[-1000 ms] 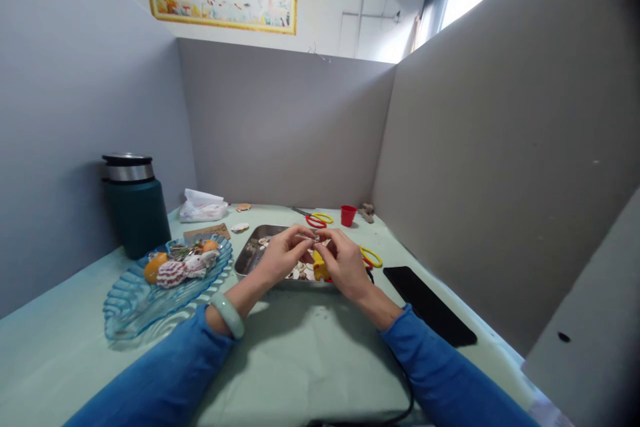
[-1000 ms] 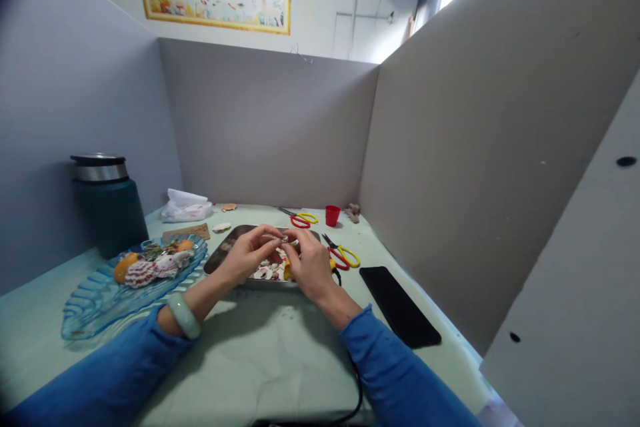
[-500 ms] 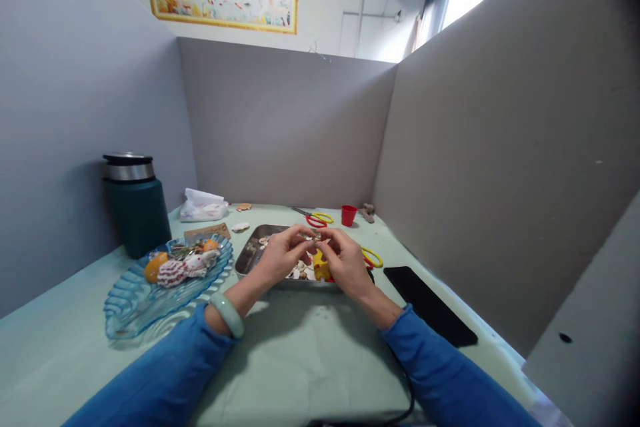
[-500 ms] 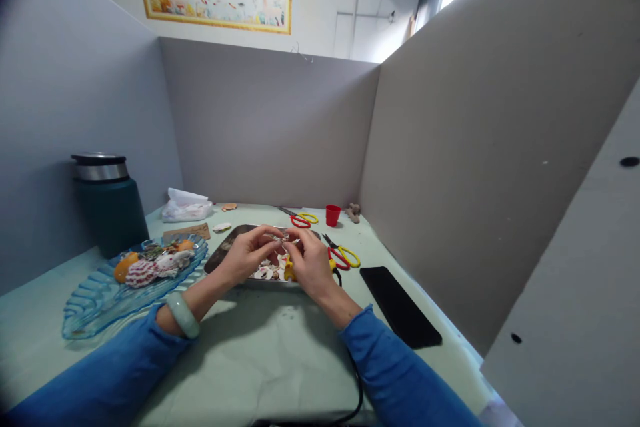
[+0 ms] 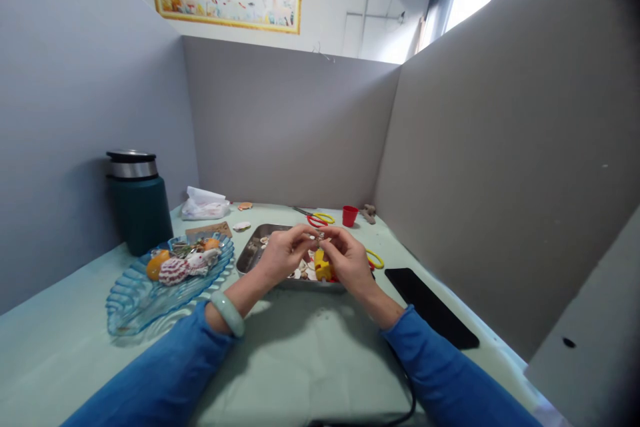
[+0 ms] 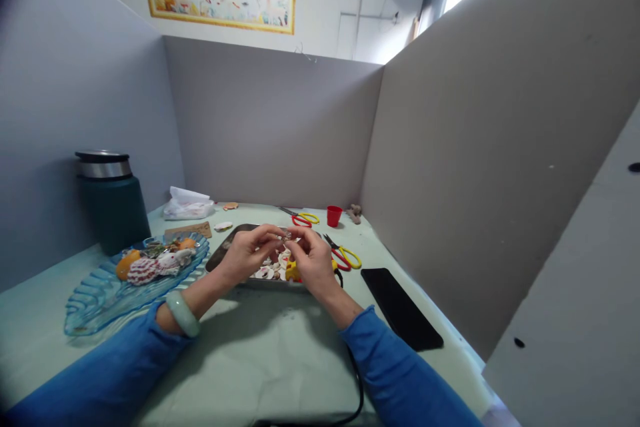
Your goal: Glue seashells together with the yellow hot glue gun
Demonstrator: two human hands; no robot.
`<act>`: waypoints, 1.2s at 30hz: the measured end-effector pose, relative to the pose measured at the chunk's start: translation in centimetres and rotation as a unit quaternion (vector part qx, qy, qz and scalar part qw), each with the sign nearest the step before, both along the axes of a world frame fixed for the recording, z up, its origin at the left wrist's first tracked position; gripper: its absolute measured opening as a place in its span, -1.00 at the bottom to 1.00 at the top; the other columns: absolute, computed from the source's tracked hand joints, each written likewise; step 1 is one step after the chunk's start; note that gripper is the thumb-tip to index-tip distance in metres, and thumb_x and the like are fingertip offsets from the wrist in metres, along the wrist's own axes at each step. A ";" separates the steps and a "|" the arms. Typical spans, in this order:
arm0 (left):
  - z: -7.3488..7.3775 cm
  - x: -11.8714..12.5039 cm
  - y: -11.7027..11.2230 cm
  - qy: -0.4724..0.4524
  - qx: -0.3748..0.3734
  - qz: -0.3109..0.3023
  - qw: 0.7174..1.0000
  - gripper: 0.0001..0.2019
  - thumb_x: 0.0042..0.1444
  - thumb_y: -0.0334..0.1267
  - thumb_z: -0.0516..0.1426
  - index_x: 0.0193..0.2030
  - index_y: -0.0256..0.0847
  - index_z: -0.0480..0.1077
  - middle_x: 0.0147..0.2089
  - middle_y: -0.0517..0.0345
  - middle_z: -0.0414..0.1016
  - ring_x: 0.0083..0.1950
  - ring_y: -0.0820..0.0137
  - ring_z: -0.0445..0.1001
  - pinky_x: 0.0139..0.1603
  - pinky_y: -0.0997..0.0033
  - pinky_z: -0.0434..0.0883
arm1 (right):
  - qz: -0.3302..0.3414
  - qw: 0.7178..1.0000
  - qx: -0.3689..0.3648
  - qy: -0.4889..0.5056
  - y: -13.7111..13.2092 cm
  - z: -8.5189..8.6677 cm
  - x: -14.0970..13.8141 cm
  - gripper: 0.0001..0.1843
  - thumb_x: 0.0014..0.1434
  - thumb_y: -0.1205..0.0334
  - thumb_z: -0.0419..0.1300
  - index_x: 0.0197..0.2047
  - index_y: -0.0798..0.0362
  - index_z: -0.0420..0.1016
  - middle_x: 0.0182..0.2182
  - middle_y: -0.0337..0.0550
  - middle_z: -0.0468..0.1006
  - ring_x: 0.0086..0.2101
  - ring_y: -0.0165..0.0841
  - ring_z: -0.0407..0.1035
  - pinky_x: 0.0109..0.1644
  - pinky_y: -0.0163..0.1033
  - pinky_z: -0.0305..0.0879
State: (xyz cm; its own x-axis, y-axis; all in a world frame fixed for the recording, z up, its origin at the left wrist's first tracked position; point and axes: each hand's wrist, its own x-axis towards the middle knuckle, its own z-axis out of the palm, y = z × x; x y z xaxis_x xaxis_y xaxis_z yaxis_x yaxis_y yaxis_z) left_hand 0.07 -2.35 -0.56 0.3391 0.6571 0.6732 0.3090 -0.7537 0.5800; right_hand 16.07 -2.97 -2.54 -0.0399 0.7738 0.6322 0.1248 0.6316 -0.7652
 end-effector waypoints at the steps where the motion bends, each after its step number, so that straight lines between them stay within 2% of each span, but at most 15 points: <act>1: 0.1 0.0 -0.1 0.003 0.007 0.004 1.000 -0.86 0.13 -0.30 0.07 -0.18 -0.19 0.38 -0.46 0.19 0.52 -0.52 0.48 0.46 -0.46 0.54 0.32 | 0.006 1.000 -0.007 0.005 0.0 0.1 0.0 -0.73 0.11 0.17 0.16 -0.12 0.08 0.42 -0.48 -0.24 0.43 -0.54 -0.45 0.30 -0.47 -0.34 0.26; 13: -0.1 0.1 -0.3 0.004 0.000 0.010 1.000 -0.82 0.14 -0.26 0.07 -0.13 -0.20 0.38 -0.53 0.21 0.46 -0.59 0.49 0.39 -0.52 0.54 0.29 | 0.028 0.999 -0.022 0.035 0.0 0.3 -0.2 -0.73 0.09 0.16 0.19 -0.14 0.06 0.41 -0.47 -0.26 0.43 -0.53 -0.45 0.29 -0.45 -0.34 0.25; 18: -0.3 0.4 -0.3 -0.047 -0.037 -0.016 0.998 -0.84 0.12 -0.26 0.08 -0.18 -0.21 0.39 -0.51 0.19 0.46 -0.57 0.48 0.42 -0.54 0.53 0.32 | 0.033 0.998 -0.031 0.053 -0.2 0.2 -0.2 -0.74 0.07 0.16 0.19 -0.15 0.06 0.42 -0.49 -0.27 0.41 -0.55 -0.46 0.26 -0.48 -0.35 0.22; 23: -0.6 0.6 -0.1 -0.092 -0.082 -0.042 0.991 -0.86 0.09 -0.26 0.11 -0.22 -0.23 0.39 -0.49 0.18 0.46 -0.58 0.48 0.42 -0.56 0.52 0.36 | 0.045 0.995 -0.038 0.076 -0.3 0.2 -0.3 -0.74 0.04 0.17 0.21 -0.18 0.05 0.42 -0.40 -0.23 0.45 -0.55 -0.48 0.25 -0.49 -0.34 0.22; 28: -0.8 0.7 0.0 -0.101 -0.085 -0.047 0.990 -0.87 0.09 -0.26 0.11 -0.23 -0.23 0.38 -0.48 0.19 0.45 -0.59 0.49 0.42 -0.58 0.52 0.36 | 0.053 0.995 -0.046 0.075 -0.1 0.3 -0.3 -0.75 0.03 0.17 0.22 -0.20 0.06 0.42 -0.46 -0.26 0.42 -0.56 -0.48 0.25 -0.48 -0.34 0.22; 32: -0.6 0.6 -0.2 -0.080 -0.066 -0.051 0.993 -0.85 0.13 -0.25 0.08 -0.17 -0.22 0.33 -0.47 0.22 0.42 -0.58 0.51 0.41 -0.60 0.56 0.32 | 0.038 0.998 -0.026 0.049 -0.2 0.5 -0.1 -0.75 0.06 0.17 0.20 -0.17 0.05 0.41 -0.47 -0.28 0.42 -0.54 -0.47 0.25 -0.47 -0.34 0.22; 36: -0.6 0.6 -0.3 -0.098 -0.076 -0.046 0.991 -0.75 0.12 -0.19 0.10 -0.08 -0.19 0.24 -0.48 0.25 0.42 -0.59 0.51 0.40 -0.60 0.57 0.29 | 0.020 0.999 0.005 0.025 -0.5 0.7 -0.1 -0.77 0.10 0.15 0.17 -0.17 0.04 0.39 -0.39 -0.23 0.46 -0.51 -0.46 0.28 -0.43 -0.33 0.26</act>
